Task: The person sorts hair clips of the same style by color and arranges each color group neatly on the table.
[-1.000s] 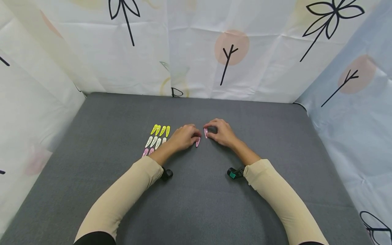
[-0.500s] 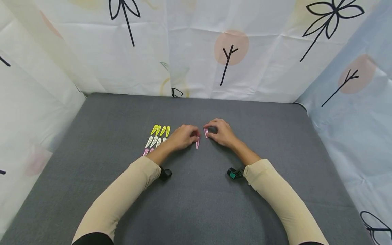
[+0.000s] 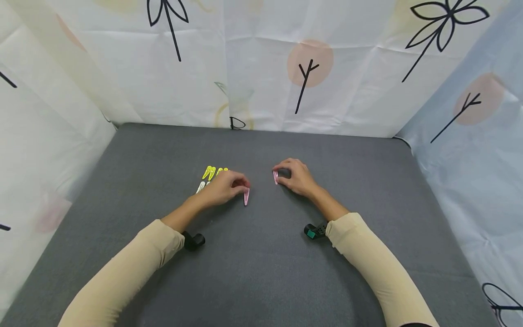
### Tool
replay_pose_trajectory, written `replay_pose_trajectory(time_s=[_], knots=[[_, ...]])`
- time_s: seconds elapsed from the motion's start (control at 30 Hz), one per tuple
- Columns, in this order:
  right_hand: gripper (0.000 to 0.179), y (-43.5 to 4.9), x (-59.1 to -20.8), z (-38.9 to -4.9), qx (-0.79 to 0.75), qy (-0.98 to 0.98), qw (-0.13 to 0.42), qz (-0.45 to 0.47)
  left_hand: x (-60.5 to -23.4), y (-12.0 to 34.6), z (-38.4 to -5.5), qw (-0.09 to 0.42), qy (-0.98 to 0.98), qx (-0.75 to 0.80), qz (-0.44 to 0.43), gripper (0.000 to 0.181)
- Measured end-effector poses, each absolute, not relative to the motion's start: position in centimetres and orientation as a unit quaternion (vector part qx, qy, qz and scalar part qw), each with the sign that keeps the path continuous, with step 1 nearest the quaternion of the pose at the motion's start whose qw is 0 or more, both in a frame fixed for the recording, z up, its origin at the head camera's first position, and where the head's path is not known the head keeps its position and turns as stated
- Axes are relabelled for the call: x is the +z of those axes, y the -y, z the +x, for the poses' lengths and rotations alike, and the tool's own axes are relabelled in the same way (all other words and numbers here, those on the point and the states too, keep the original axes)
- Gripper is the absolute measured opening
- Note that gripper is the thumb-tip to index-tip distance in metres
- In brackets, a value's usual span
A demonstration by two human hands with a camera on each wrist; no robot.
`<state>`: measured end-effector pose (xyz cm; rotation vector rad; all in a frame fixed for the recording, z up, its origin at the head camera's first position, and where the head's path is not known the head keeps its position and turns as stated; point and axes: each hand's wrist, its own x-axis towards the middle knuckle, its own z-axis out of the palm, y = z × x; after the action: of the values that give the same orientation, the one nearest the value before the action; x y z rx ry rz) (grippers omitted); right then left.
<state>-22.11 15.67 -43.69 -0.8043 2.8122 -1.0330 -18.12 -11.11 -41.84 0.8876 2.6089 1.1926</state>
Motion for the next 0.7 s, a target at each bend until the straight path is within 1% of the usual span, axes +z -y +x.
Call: replay_pose_trajectory(time_s=[0.2, 0.43, 0.7], knots=[[0.028, -15.7, -43.6, -22.1, -0.337, -0.905, 0.022, -0.260, -41.5, 13.6, -16.6, 0.071, -0.878, 0.376, 0.289, 0.004], [0.029, -15.6, -43.6, -22.0, -0.329, -0.907, 0.024, -0.261, -42.0, 16.2, -15.1, 0.075, -0.888, 0.360, 0.278, 0.004], [0.029, -15.7, -43.7, -22.1, -0.328, -0.909, 0.024, -0.256, -42.4, 18.1, -14.1, 0.071, -0.895, 0.347, 0.272, 0.006]])
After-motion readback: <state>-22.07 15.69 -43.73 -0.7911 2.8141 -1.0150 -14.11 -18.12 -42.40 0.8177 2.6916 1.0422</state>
